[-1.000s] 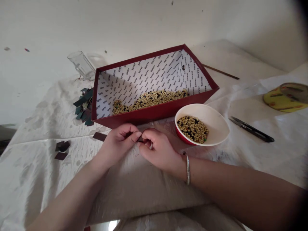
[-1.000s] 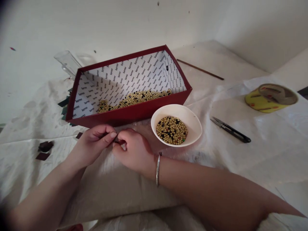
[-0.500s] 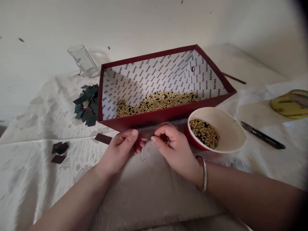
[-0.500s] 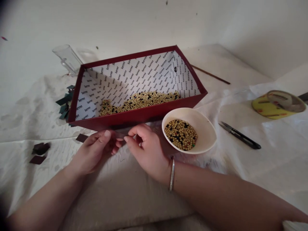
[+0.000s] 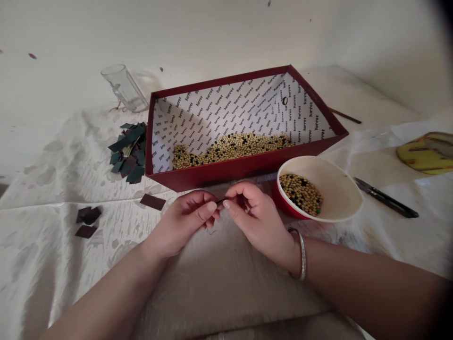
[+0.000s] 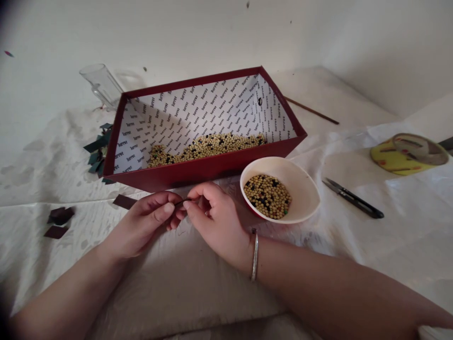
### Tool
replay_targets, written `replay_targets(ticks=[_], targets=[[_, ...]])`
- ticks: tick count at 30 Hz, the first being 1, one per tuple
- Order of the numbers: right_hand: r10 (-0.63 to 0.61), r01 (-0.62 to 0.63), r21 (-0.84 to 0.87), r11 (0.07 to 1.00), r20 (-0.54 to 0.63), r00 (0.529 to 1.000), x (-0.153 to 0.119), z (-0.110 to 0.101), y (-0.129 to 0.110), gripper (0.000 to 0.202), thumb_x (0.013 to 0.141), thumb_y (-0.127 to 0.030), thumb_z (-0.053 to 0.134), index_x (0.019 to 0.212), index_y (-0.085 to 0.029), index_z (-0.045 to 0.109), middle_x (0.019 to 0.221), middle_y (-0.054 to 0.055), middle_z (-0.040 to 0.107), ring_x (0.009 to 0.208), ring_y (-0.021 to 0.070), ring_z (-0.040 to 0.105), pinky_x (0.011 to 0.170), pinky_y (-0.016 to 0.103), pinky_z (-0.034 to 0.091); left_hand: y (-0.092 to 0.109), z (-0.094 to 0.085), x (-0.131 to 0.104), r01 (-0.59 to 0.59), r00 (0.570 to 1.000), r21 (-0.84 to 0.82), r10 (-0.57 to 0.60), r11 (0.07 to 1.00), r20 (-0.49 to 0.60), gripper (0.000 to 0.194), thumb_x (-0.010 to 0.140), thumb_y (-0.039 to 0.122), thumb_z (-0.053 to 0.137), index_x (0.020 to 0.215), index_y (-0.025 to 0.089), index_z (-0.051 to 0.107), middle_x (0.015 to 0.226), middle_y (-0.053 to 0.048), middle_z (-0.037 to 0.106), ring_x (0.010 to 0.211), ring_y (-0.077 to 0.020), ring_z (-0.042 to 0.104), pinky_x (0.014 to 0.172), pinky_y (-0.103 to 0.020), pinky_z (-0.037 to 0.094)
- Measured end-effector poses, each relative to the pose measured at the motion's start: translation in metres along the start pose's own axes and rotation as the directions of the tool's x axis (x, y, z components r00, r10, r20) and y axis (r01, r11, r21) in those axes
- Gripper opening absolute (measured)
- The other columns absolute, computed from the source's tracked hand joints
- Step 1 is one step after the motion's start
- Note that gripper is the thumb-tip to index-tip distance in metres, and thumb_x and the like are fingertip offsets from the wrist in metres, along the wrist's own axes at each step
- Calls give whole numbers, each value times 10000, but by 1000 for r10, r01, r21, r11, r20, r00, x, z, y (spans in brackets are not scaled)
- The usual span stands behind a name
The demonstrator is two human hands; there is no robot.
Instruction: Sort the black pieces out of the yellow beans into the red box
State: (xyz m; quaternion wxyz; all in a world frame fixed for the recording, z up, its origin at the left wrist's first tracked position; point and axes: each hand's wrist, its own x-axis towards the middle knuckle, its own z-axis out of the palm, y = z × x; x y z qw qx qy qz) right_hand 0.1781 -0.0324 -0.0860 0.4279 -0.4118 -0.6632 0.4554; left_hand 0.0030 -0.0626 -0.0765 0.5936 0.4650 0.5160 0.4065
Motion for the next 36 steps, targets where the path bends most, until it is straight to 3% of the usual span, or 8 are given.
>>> replay_targets(ticks=[4, 9, 20, 24, 30, 36], targets=[[19, -18, 80, 997, -2, 1000, -2, 1, 0, 95, 810, -229, 585, 902, -214, 568, 709, -35, 582, 606, 95, 539, 525, 209, 437, 0, 4, 0, -20, 999, -4, 20, 1000, -35, 284, 770, 419, 753, 863, 167, 662, 721, -4, 623, 613, -102, 521, 586, -237, 444], [20, -19, 110, 994, -3, 1000, -2, 2, -1, 118, 806, -214, 577, 924, -219, 567, 766, -22, 602, 632, 96, 555, 542, 212, 457, 0, 10, 1, -133, 983, 91, 143, 987, -117, 210, 754, 304, 770, 887, 176, 671, 846, -25, 670, 759, -144, 603, 710, -276, 497], [-1, 2, 86, 996, -20, 1000, -4, 3, 0, 162, 790, -156, 549, 938, -217, 566, 794, -20, 601, 653, 95, 553, 564, 214, 457, 2, 11, -3, -209, 942, 359, 286, 910, -177, 175, 792, 293, 729, 938, 205, 691, 897, -30, 734, 802, -170, 665, 736, -291, 521], [-8, 8, 58, 998, -16, 1000, -3, 2, 0, 144, 797, -155, 549, 924, -221, 564, 801, -19, 612, 671, 102, 566, 581, 222, 459, 2, 12, -3, -204, 936, 412, 300, 888, -184, 184, 791, 297, 724, 940, 196, 688, 893, -43, 735, 787, -179, 663, 709, -299, 518], [-46, 47, 17, 999, -35, 998, -2, 1, 2, 147, 817, -132, 526, 928, -219, 568, 849, -6, 637, 774, 117, 604, 690, 243, 489, 3, 10, -1, -240, 944, 345, 302, 907, -137, 106, 836, 287, 668, 887, 194, 676, 829, -18, 707, 737, -144, 622, 678, -263, 495], [-35, 34, -44, 998, -16, 999, 2, -3, 3, 157, 821, -120, 537, 947, -210, 560, 860, -6, 625, 666, 103, 551, 587, 228, 450, 0, 8, 1, -129, 932, 328, 227, 936, -281, 124, 842, 295, 652, 781, 188, 648, 723, 9, 632, 664, -117, 529, 619, -239, 421]])
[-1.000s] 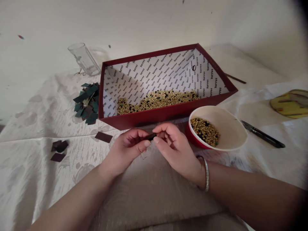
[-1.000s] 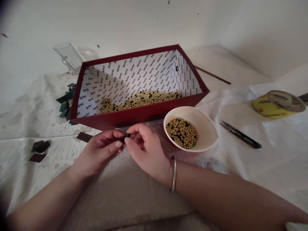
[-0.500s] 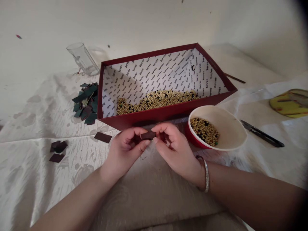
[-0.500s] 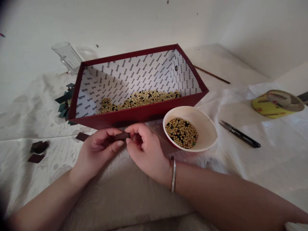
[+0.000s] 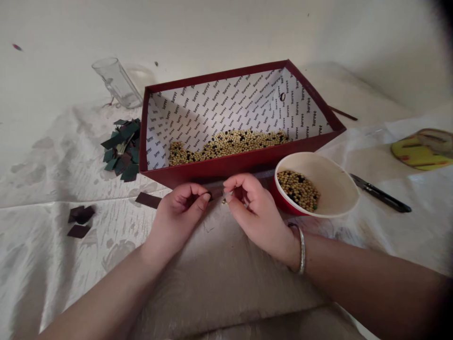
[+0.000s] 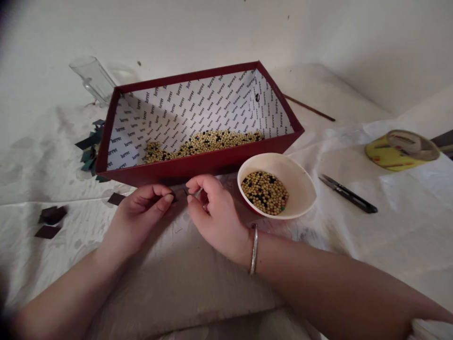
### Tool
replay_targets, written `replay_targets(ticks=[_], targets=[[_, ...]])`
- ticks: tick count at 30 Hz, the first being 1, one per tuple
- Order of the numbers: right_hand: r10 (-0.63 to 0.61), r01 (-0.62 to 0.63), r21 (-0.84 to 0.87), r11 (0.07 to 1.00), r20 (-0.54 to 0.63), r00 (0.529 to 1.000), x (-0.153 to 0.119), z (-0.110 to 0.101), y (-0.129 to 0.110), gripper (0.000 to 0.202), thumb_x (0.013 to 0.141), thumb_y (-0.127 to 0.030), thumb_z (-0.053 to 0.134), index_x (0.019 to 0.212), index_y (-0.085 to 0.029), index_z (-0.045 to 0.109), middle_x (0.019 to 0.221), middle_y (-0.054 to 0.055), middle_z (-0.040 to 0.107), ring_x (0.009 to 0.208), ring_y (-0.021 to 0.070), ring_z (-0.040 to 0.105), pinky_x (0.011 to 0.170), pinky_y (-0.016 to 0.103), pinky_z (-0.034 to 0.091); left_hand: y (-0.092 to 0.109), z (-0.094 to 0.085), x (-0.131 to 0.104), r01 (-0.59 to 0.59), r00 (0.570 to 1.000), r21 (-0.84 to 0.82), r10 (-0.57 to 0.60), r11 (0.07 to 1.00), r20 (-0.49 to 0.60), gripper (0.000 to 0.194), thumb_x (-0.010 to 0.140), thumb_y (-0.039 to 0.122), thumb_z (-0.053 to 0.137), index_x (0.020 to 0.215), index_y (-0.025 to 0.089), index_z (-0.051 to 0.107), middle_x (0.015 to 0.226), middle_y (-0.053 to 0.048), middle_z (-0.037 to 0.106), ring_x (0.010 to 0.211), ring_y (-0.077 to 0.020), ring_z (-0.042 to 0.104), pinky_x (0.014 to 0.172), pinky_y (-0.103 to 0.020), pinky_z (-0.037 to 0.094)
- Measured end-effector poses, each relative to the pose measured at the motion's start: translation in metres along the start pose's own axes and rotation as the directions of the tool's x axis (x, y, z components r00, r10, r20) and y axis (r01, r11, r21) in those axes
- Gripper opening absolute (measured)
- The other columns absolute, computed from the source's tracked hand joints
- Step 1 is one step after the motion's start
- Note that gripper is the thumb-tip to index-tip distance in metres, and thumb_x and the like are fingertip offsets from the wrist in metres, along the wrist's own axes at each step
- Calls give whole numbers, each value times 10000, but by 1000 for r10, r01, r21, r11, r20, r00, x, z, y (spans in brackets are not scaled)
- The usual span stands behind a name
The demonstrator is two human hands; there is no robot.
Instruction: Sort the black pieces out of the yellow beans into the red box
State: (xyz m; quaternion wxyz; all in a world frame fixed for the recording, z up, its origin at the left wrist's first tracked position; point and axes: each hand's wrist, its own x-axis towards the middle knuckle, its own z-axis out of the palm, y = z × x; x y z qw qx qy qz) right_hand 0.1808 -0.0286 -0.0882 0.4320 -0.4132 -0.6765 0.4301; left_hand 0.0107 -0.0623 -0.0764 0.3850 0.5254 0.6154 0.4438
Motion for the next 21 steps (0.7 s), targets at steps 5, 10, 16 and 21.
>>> replay_targets(ticks=[5, 10, 16, 21], targets=[[-50, 109, -342, 933, 178, 983, 9, -13, 7, 205, 851, -70, 515, 1004, -183, 591, 995, 48, 623, 862, 152, 603, 791, 293, 472, -6, 0, 2, 93, 994, -47, -95, 995, -45, 156, 839, 336, 664, 798, 186, 650, 722, 9, 618, 642, -113, 503, 620, -252, 392], [51, 212, -575, 790, 407, 912, 14, -20, 6, 241, 879, -38, 487, 974, -187, 652, 987, 56, 607, 873, 177, 607, 764, 310, 439, -9, 1, 3, 81, 995, -6, -81, 997, -54, 158, 843, 343, 661, 809, 189, 664, 734, 7, 618, 663, -118, 509, 635, -258, 388], [99, 203, -598, 775, 432, 896, 16, -20, 6, 163, 888, -59, 532, 837, -172, 638, 910, 34, 590, 820, 154, 578, 729, 292, 406, -9, 0, 0, 49, 998, 39, -47, 998, -34, 142, 851, 340, 651, 808, 205, 664, 723, 19, 623, 650, -116, 508, 634, -256, 391], [90, 212, -628, 749, 414, 906, 15, -19, 8, 142, 871, -59, 566, 772, -158, 590, 857, 37, 573, 830, 168, 564, 735, 301, 404, -11, 0, 0, 33, 999, 91, -30, 995, -31, 153, 854, 357, 646, 821, 210, 673, 757, 10, 660, 686, -129, 547, 657, -262, 410]])
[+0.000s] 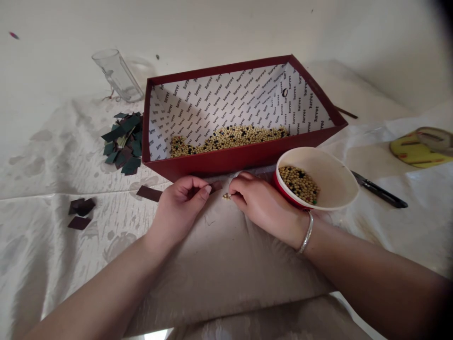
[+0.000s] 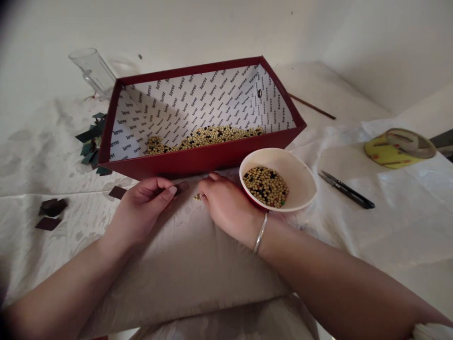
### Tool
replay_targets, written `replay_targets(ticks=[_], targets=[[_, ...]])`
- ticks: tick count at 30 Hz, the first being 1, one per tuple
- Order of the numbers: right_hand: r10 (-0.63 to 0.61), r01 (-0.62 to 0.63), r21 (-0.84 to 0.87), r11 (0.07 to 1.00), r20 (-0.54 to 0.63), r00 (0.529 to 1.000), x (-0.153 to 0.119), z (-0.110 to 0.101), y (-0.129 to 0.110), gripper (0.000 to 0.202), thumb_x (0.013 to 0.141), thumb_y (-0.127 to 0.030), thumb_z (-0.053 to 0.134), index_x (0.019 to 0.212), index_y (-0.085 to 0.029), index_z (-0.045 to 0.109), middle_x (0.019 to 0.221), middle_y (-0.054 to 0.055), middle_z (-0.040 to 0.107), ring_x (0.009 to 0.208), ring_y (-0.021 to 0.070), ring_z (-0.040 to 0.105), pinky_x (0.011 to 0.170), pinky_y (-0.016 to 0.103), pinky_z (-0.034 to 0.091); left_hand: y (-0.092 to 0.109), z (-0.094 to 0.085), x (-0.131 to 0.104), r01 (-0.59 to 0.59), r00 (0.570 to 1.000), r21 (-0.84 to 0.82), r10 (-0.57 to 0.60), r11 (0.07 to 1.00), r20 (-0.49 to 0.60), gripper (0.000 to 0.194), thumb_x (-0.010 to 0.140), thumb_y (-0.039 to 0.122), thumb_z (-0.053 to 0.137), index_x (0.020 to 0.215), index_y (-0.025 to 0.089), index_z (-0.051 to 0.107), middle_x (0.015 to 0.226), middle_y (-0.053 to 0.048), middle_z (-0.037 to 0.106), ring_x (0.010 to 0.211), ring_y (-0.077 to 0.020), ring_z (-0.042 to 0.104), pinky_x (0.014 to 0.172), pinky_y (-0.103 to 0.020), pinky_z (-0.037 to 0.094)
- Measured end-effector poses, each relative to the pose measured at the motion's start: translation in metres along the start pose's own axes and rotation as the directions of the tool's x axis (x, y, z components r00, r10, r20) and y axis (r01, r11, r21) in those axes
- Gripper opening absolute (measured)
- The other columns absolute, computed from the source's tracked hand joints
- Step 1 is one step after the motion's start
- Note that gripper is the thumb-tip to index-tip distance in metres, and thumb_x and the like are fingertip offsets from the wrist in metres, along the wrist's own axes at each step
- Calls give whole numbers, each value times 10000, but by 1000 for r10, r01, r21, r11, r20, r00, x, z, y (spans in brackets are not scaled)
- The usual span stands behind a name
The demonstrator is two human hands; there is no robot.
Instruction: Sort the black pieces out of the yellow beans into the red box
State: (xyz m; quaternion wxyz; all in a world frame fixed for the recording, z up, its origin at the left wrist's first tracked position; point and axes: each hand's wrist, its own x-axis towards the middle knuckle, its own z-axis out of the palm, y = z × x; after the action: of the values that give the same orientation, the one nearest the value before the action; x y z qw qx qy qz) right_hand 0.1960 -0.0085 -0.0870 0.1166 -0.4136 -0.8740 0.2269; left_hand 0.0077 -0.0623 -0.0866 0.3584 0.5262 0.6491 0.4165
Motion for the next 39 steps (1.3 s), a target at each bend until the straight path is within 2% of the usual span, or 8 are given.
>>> replay_targets(ticks=[6, 9, 13, 17, 23, 29, 33, 39], targets=[[-6, 24, 111, 994, -164, 986, -3, 3, -1, 105, 853, -115, 642, 793, -173, 578, 832, 3, 575, 767, 140, 564, 695, 277, 418, 5, 1, 0, 9, 1000, 32, -9, 999, 8, 148, 835, 337, 655, 781, 200, 672, 735, 12, 663, 673, -124, 543, 639, -255, 405], [-57, 113, 192, 975, -273, 960, -5, 1, -4, 119, 852, -146, 667, 786, -178, 573, 825, -7, 572, 746, 125, 562, 669, 262, 428, 9, 1, -1, 55, 998, 6, -56, 998, 21, 169, 816, 342, 672, 747, 188, 658, 672, 19, 621, 611, -110, 488, 581, -249, 377], [-233, 343, 174, 923, -456, 859, -10, -3, -10, 93, 898, -178, 622, 807, -184, 607, 881, 17, 591, 835, 132, 581, 760, 267, 471, 12, 4, -6, 124, 989, -147, -109, 981, 101, 205, 790, 361, 706, 723, 178, 643, 648, 17, 595, 590, -104, 468, 562, -246, 371], [-315, 412, 71, 908, -533, 785, -13, -3, -10, 138, 920, -203, 598, 788, -182, 633, 886, 34, 604, 844, 143, 573, 772, 289, 477, 16, 7, -13, 226, 956, -323, -145, 919, 256, 232, 805, 388, 705, 725, 177, 651, 643, 11, 600, 562, -94, 470, 551, -243, 380], [-280, 375, 79, 924, -527, 802, -11, -5, -9, 169, 921, -197, 592, 763, -165, 643, 845, 40, 601, 816, 150, 556, 745, 308, 463, 19, 8, -16, 272, 950, -452, -161, 850, 269, 226, 793, 378, 735, 712, 179, 667, 651, 3, 630, 571, -85, 503, 555, -215, 410], [-331, 402, 57, 914, -471, 818, -14, -4, -13, 197, 941, -220, 564, 762, -188, 639, 847, 32, 611, 818, 153, 544, 757, 316, 466, 19, 8, -17, 273, 952, -490, -159, 828, 262, 212, 790, 360, 736, 694, 180, 678, 649, -4, 624, 571, -94, 502, 554, -224, 420], [-270, 342, 55, 938, -503, 821, -15, -4, -13, 199, 941, -214, 561, 757, -194, 633, 848, 31, 614, 820, 154, 545, 767, 323, 467, 19, 8, -17, 281, 952, -481, -179, 831, 247, 213, 781, 365, 743, 693, 183, 677, 655, -13, 638, 572, -100, 511, 552, -230, 424], [-321, 362, -8, 932, -484, 814, -15, -4, -14, 240, 952, -236, 543, 736, -193, 637, 832, 36, 620, 805, 160, 541, 748, 325, 467, 20, 8, -17, 283, 950, -491, -169, 824, 263, 219, 784, 357, 742, 682, 175, 675, 645, -5, 627, 568, -88, 507, 561, -219, 423]])
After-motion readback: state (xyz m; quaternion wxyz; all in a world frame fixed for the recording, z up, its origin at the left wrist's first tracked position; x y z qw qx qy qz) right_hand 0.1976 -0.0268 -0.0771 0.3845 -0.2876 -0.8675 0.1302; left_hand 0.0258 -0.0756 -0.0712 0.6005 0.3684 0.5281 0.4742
